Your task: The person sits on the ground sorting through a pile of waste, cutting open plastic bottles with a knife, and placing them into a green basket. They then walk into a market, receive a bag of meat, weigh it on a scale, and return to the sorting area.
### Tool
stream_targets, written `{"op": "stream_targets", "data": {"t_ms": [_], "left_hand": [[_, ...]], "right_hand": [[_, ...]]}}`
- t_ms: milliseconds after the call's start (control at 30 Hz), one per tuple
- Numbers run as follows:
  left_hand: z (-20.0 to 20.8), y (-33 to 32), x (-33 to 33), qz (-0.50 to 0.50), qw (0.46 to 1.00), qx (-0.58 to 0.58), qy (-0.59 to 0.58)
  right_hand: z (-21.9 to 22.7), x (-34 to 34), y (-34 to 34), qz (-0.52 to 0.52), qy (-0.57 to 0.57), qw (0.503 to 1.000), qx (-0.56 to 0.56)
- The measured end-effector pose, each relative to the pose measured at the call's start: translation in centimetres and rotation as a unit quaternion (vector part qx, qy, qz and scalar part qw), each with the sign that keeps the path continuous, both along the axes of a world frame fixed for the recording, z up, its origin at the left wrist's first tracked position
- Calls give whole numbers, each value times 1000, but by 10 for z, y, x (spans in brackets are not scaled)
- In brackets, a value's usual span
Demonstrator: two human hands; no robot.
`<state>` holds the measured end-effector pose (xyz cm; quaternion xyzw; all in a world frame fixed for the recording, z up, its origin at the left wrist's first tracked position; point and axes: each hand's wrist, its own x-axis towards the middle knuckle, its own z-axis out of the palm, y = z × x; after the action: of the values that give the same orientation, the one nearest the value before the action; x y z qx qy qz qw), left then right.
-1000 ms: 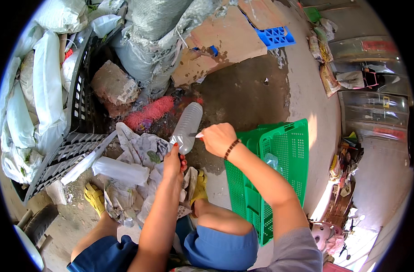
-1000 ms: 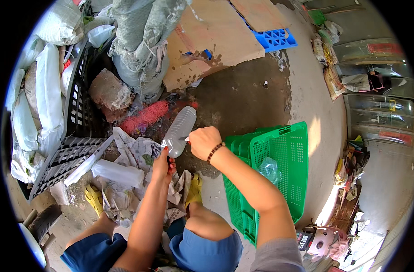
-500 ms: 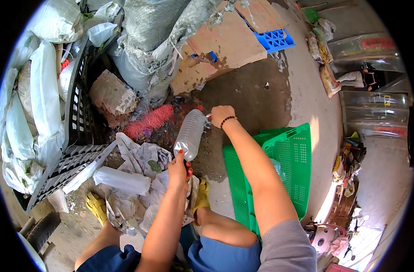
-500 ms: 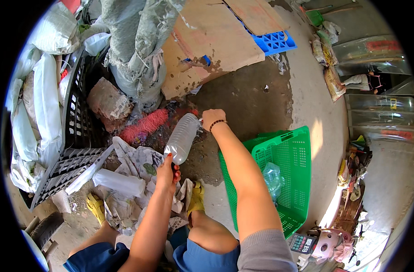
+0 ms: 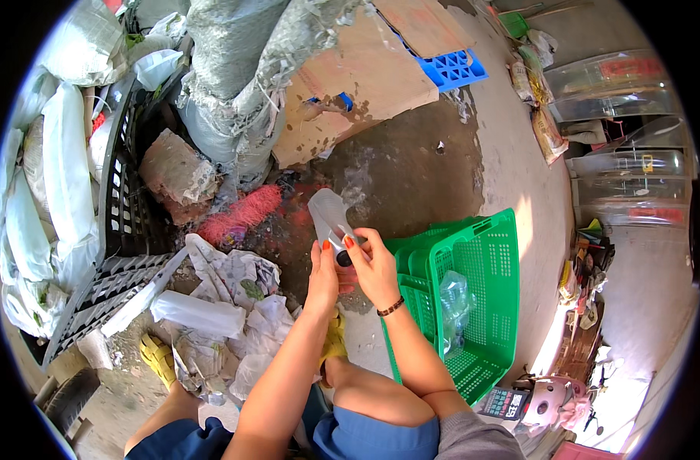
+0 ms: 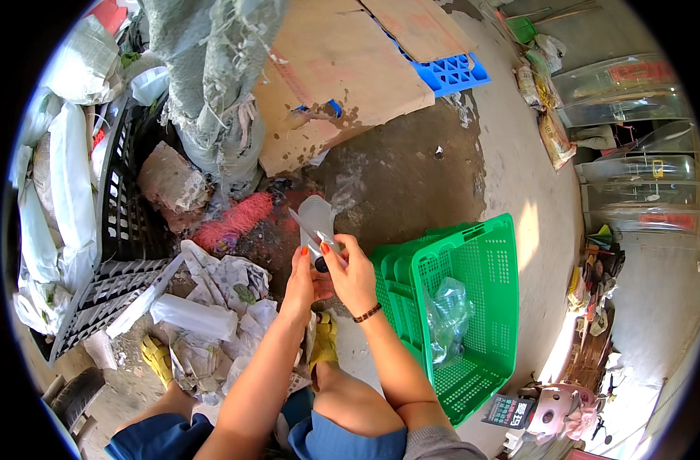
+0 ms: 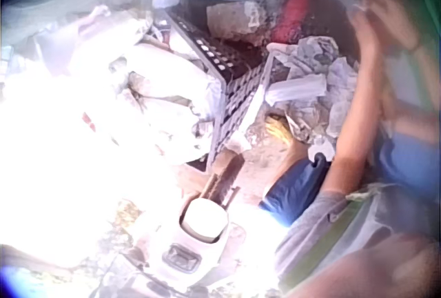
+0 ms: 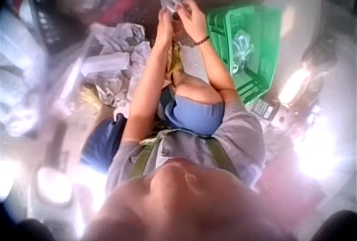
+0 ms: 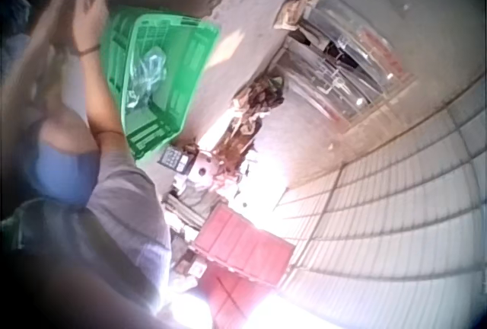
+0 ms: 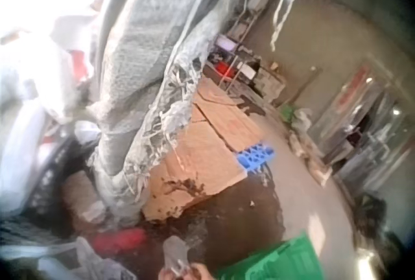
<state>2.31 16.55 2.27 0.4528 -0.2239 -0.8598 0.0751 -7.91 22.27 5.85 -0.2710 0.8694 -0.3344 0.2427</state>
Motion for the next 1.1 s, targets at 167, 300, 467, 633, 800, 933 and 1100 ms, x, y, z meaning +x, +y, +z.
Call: {"op": "stream_targets", "data": {"t_ms": [167,300,467,633,800,933,1100], "left_hand": [[-15,-7,-11,-60,994,-73,47],[-43,-17,-22,-118,940,-319,6],[-59,-69,-54,-246,743,-611,-117],[-71,-112,-87,-268,657,-703,-30],[-48,-127,-119,-287,659,-694,-27],[-43,-129,-136,-303,616,-727,-31],[-57,-125,-147,-259,532,-806,-33]], "right_hand": [[6,-18,-8,53,298,953,-38],[5,-54,-24,43,292,955,-38],[-7,-103,-29,-85,202,970,-104],[22,-125,-35,-136,146,962,-185],[34,-158,-21,-191,86,962,-174],[28,-169,-10,-224,81,955,-175],[22,-178,-1,-263,60,946,-179]]}}
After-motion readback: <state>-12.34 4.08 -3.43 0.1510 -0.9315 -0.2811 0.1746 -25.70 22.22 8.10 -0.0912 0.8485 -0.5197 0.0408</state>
